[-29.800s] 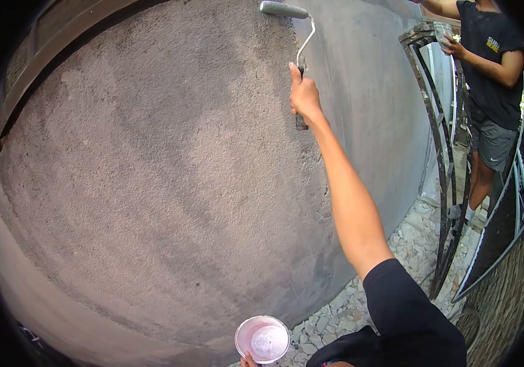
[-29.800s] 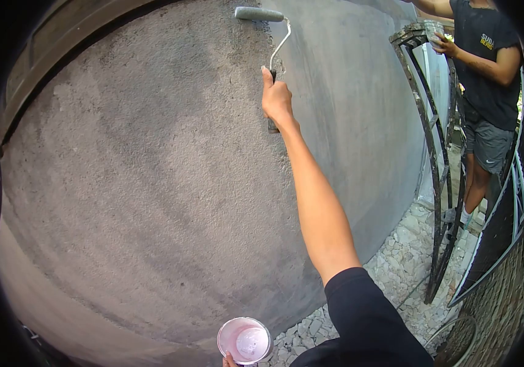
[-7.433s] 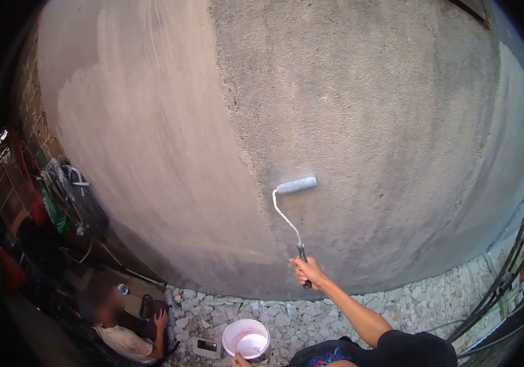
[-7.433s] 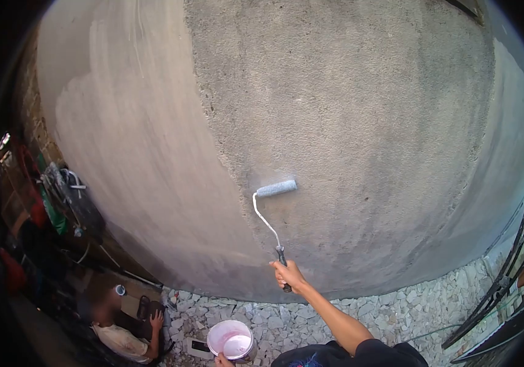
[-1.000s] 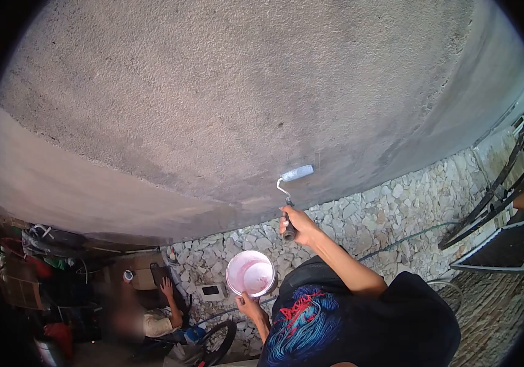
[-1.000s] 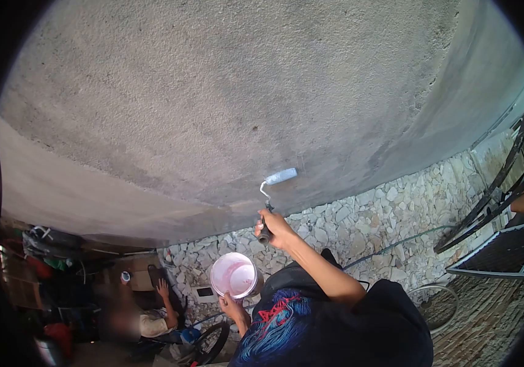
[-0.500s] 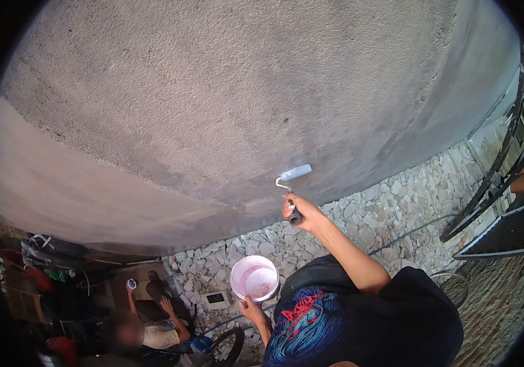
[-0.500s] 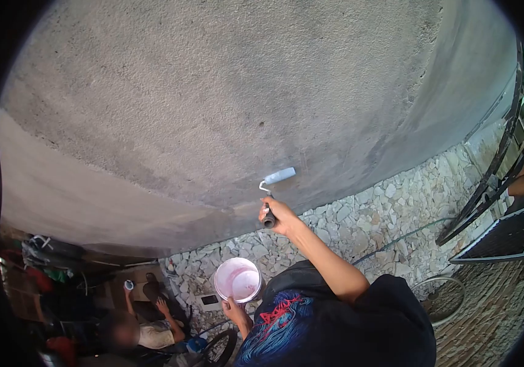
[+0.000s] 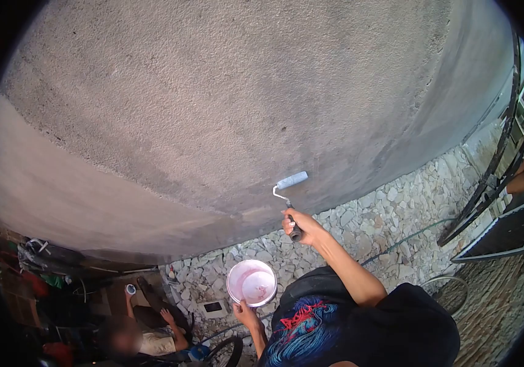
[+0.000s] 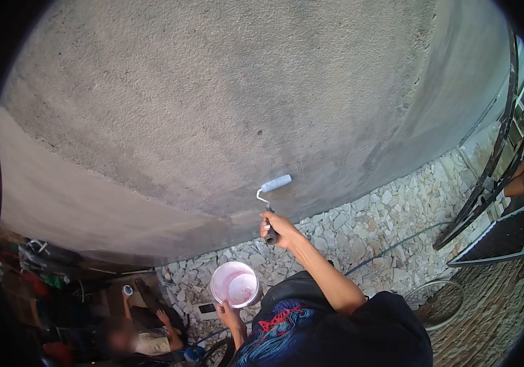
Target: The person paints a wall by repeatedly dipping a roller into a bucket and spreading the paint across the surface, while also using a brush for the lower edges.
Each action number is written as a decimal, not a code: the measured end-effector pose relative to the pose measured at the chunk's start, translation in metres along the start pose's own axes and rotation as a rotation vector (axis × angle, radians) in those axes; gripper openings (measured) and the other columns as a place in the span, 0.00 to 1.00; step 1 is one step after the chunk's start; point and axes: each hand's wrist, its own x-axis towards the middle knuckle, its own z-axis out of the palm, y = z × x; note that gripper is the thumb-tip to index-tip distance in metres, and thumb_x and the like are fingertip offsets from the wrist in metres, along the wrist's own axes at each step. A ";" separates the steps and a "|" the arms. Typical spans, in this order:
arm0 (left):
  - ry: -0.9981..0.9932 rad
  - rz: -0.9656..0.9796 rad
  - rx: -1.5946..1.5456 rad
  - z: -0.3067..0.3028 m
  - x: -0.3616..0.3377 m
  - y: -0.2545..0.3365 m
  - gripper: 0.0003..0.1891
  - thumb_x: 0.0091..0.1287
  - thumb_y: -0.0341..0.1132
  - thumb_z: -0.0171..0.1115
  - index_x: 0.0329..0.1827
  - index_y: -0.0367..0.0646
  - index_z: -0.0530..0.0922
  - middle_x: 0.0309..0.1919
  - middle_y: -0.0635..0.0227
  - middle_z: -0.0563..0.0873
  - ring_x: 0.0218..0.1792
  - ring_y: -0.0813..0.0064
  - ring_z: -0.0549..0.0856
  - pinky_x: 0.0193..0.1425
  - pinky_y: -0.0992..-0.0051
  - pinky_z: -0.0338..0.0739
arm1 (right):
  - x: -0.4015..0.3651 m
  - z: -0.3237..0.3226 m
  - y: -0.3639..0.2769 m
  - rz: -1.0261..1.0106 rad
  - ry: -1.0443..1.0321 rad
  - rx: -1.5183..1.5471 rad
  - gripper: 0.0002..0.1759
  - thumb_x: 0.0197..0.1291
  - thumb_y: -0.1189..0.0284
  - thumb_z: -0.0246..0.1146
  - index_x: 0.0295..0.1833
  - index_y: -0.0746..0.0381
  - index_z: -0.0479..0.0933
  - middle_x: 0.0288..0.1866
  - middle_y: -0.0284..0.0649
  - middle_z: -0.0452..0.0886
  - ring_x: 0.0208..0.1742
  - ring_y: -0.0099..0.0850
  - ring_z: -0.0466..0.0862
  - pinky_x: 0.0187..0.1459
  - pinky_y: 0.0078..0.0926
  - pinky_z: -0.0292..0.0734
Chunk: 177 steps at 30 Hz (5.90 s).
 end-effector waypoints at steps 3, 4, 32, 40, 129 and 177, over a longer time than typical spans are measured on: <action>-0.013 0.003 -0.001 0.001 0.001 -0.002 0.07 0.67 0.30 0.54 0.31 0.44 0.65 0.30 0.71 0.75 0.31 0.81 0.77 0.32 0.76 0.79 | 0.018 -0.020 -0.006 -0.014 0.022 0.072 0.10 0.65 0.75 0.55 0.31 0.61 0.63 0.21 0.32 0.65 0.17 0.18 0.65 0.16 0.16 0.62; -0.041 0.016 0.037 0.001 0.002 -0.003 0.08 0.68 0.32 0.54 0.32 0.45 0.65 0.31 0.71 0.75 0.32 0.80 0.76 0.32 0.75 0.78 | 0.012 -0.026 -0.004 0.000 -0.013 0.054 0.10 0.64 0.75 0.56 0.31 0.61 0.62 0.21 0.32 0.65 0.18 0.18 0.65 0.17 0.16 0.63; 0.083 -0.028 0.001 0.027 -0.040 -0.017 0.08 0.65 0.29 0.54 0.29 0.45 0.65 0.29 0.74 0.73 0.29 0.83 0.75 0.29 0.78 0.79 | -0.104 -0.023 -0.070 -0.090 -0.124 -0.070 0.16 0.69 0.58 0.56 0.37 0.58 0.65 0.20 0.30 0.65 0.15 0.18 0.64 0.17 0.17 0.60; 0.070 -0.036 0.007 0.069 -0.046 -0.022 0.11 0.65 0.29 0.54 0.28 0.46 0.62 0.26 0.75 0.71 0.28 0.83 0.73 0.28 0.78 0.77 | -0.043 -0.051 -0.099 0.036 -0.006 0.218 0.13 0.69 0.63 0.57 0.35 0.59 0.65 0.21 0.29 0.65 0.16 0.16 0.64 0.14 0.13 0.59; -0.119 -0.030 -0.027 0.031 0.007 -0.036 0.08 0.68 0.34 0.55 0.33 0.43 0.67 0.33 0.69 0.77 0.36 0.75 0.79 0.38 0.71 0.79 | -0.145 -0.142 -0.079 -1.032 0.857 -1.360 0.20 0.69 0.60 0.55 0.37 0.70 0.72 0.25 0.55 0.76 0.26 0.50 0.76 0.31 0.42 0.68; 0.122 0.026 -0.120 0.173 -0.165 -0.042 0.07 0.69 0.35 0.54 0.36 0.44 0.67 0.33 0.71 0.78 0.34 0.82 0.78 0.34 0.79 0.73 | -0.150 -0.096 -0.186 -0.446 0.254 -0.785 0.16 0.67 0.68 0.58 0.29 0.68 0.76 0.21 0.34 0.73 0.18 0.22 0.72 0.20 0.24 0.70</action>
